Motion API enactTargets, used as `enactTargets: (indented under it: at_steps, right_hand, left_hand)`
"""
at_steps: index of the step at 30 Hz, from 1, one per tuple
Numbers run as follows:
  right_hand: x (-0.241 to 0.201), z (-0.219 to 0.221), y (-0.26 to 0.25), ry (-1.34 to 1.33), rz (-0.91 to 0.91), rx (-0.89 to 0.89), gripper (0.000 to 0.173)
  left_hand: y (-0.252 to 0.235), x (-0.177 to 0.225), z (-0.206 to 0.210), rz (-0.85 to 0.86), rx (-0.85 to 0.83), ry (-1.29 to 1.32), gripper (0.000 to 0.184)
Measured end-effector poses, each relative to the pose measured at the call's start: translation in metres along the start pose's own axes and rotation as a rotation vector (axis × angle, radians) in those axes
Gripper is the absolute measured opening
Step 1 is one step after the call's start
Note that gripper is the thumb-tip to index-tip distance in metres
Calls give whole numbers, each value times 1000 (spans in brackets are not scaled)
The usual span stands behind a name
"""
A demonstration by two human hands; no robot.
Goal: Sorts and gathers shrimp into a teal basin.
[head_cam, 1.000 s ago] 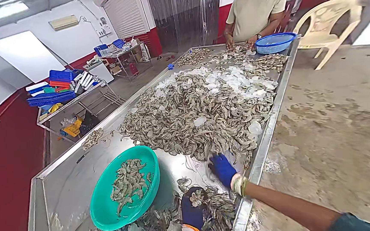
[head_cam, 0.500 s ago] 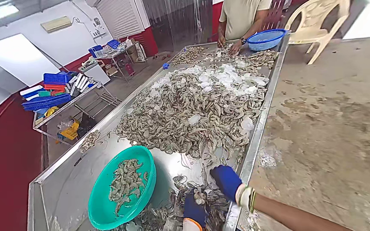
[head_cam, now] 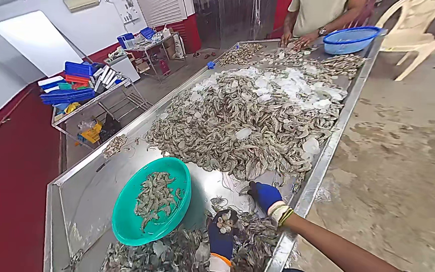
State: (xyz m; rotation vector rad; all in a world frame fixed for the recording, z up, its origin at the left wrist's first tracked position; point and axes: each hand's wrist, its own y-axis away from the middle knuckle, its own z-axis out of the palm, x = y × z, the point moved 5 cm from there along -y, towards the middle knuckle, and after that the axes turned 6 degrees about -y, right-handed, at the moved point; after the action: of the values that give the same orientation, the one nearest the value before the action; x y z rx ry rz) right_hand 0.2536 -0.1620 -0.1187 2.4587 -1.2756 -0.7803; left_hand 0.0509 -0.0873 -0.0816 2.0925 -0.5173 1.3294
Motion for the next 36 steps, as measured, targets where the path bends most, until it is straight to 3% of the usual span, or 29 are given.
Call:
enactTargets:
  at_steps: [2, 4, 7, 10, 16, 20, 25, 29, 32, 36]
  right_hand:
    - [-13, -5, 20, -2, -108, -99, 31]
    - [-33, 1, 51, 2, -239, -195, 34]
    - [-55, 6, 87, 85, -223, -218, 30]
    - [-49, 9, 90, 166, -236, -136, 29]
    - [-41, 12, 90, 201, -407, -136, 27]
    - [-35, 12, 91, 178, -374, -152, 31]
    - [-31, 12, 85, 207, -387, -83, 21]
    - [4, 10, 75, 172, -290, -122, 19]
    - [37, 27, 67, 190, -194, -209, 27]
    - [24, 4, 61, 28, -86, -23, 44]
  left_hand:
    - [-5, -2, 2, 173, 102, -62, 39]
    - [-9, 2, 9, 221, 78, -97, 34]
    - [-6, 11, 18, 126, -27, -265, 40]
    - [0, 12, 22, -2, -108, -464, 50]
    - [7, 4, 28, -95, -160, -412, 47]
    - [9, 5, 24, -151, -224, -455, 48]
    - [18, 6, 22, -200, -279, -440, 48]
    - [22, 0, 9, -206, -241, -337, 50]
    - [26, -5, -9, -212, -169, -219, 49]
    - [23, -2, -31, -217, -99, -93, 54]
